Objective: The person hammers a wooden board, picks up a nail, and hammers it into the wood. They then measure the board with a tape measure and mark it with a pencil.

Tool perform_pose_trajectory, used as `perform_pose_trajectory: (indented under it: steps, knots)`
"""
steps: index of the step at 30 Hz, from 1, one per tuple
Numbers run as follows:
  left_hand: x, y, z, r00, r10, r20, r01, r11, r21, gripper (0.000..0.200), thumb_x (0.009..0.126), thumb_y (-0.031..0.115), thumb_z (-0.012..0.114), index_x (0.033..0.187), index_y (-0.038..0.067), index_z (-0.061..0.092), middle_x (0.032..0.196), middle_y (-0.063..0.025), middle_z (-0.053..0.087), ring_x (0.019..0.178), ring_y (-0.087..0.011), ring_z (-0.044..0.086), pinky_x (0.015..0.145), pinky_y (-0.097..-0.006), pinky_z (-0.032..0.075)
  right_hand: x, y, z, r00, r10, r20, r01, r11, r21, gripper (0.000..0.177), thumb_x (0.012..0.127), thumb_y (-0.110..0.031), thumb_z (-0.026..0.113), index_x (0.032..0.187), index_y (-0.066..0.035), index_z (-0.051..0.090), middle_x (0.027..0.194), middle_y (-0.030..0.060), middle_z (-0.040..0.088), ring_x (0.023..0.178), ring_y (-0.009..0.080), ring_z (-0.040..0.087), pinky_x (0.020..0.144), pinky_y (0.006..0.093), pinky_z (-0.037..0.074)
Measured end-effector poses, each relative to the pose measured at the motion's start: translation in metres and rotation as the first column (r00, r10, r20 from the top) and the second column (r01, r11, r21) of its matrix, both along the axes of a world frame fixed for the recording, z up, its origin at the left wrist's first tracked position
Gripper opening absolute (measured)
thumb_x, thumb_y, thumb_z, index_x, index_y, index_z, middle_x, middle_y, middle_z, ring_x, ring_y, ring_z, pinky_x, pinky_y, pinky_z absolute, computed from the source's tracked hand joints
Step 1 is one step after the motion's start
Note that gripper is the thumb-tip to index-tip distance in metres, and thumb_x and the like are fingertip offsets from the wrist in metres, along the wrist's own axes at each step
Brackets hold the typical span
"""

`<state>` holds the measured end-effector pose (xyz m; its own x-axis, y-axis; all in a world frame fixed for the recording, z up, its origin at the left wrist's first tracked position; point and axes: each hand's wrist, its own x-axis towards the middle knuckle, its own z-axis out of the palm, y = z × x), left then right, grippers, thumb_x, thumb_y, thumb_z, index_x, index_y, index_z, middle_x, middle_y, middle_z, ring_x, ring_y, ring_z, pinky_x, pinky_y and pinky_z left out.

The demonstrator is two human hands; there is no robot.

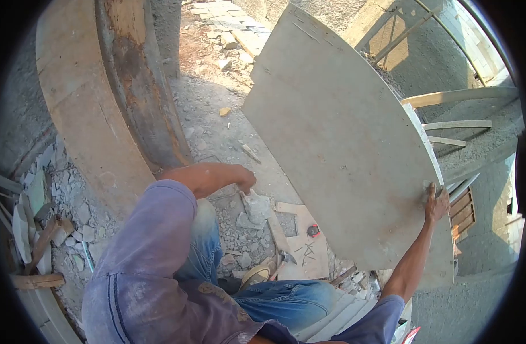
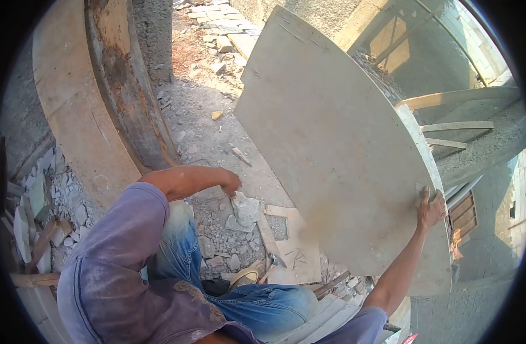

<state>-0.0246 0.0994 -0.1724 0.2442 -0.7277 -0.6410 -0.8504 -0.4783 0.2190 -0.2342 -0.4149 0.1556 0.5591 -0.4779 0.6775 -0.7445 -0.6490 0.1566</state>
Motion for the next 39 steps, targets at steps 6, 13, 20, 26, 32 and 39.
perform_pose_trajectory:
  steps: [6,13,20,26,32,39]
  knots:
    - [0.003,-0.008,-0.011,0.999,-0.039,-0.007,0.039,0.998,-0.054,0.053,0.086,0.046,0.063,0.114,0.001,0.066,0.112,-0.0220,0.066,0.106,-0.0399,0.061,0.091,-0.0456,0.048,0.008,-0.009,-0.007,0.999,-0.045,-0.016,0.045,0.999,0.029,0.074,0.090,-0.068,0.041,0.136,-0.010,0.051,0.136,0.0144,0.052,0.128,0.0339,0.046,0.108,0.0557,0.027]
    - [-0.005,-0.008,-0.008,0.998,-0.063,-0.028,0.061,0.996,-0.058,0.053,0.087,0.046,0.061,0.112,-0.001,0.065,0.111,-0.0224,0.066,0.105,-0.0403,0.061,0.090,-0.0466,0.048,0.011,-0.024,-0.019,0.999,-0.046,0.019,0.046,0.999,0.025,0.076,0.090,-0.068,0.040,0.141,-0.012,0.046,0.140,0.0143,0.048,0.134,0.0323,0.039,0.112,0.0561,0.021]
    - [0.004,-0.007,-0.017,0.993,-0.109,-0.034,0.107,0.993,-0.058,0.052,0.088,0.046,0.059,0.111,0.000,0.066,0.110,-0.0228,0.065,0.105,-0.0401,0.061,0.091,-0.0466,0.047,0.014,-0.005,-0.013,0.998,-0.053,0.013,0.053,0.997,0.054,0.070,0.093,-0.061,0.043,0.142,-0.012,0.043,0.140,0.0150,0.047,0.135,0.0313,0.037,0.113,0.0547,0.021]
    - [0.001,-0.007,-0.022,0.993,-0.111,-0.030,0.109,0.991,-0.073,0.050,0.088,0.046,0.059,0.109,0.000,0.066,0.110,-0.0223,0.065,0.104,-0.0403,0.061,0.090,-0.0469,0.047,0.019,-0.006,-0.017,0.998,-0.055,0.039,0.053,0.997,0.056,0.067,0.092,-0.059,0.047,0.142,-0.013,0.043,0.139,0.0140,0.047,0.136,0.0302,0.036,0.113,0.0561,0.020]
    - [0.000,-0.006,-0.031,0.987,-0.143,-0.068,0.138,0.987,-0.082,0.048,0.088,0.045,0.060,0.108,0.002,0.067,0.109,-0.0214,0.065,0.104,-0.0390,0.061,0.088,-0.0460,0.047,0.023,-0.010,-0.019,0.996,-0.076,0.052,0.071,0.993,0.091,0.066,0.091,-0.055,0.052,0.141,-0.012,0.043,0.138,0.0136,0.046,0.135,0.0303,0.035,0.114,0.0566,0.019]
    - [0.003,-0.002,-0.044,0.978,-0.180,-0.106,0.178,0.984,-0.029,0.049,0.087,0.045,0.063,0.110,0.003,0.066,0.112,-0.0197,0.064,0.106,-0.0373,0.060,0.088,-0.0453,0.047,0.025,-0.005,-0.018,0.993,-0.030,0.110,0.019,0.995,0.095,0.061,0.090,-0.048,0.057,0.136,-0.009,0.046,0.134,0.0135,0.047,0.133,0.0309,0.037,0.115,0.0536,0.019]
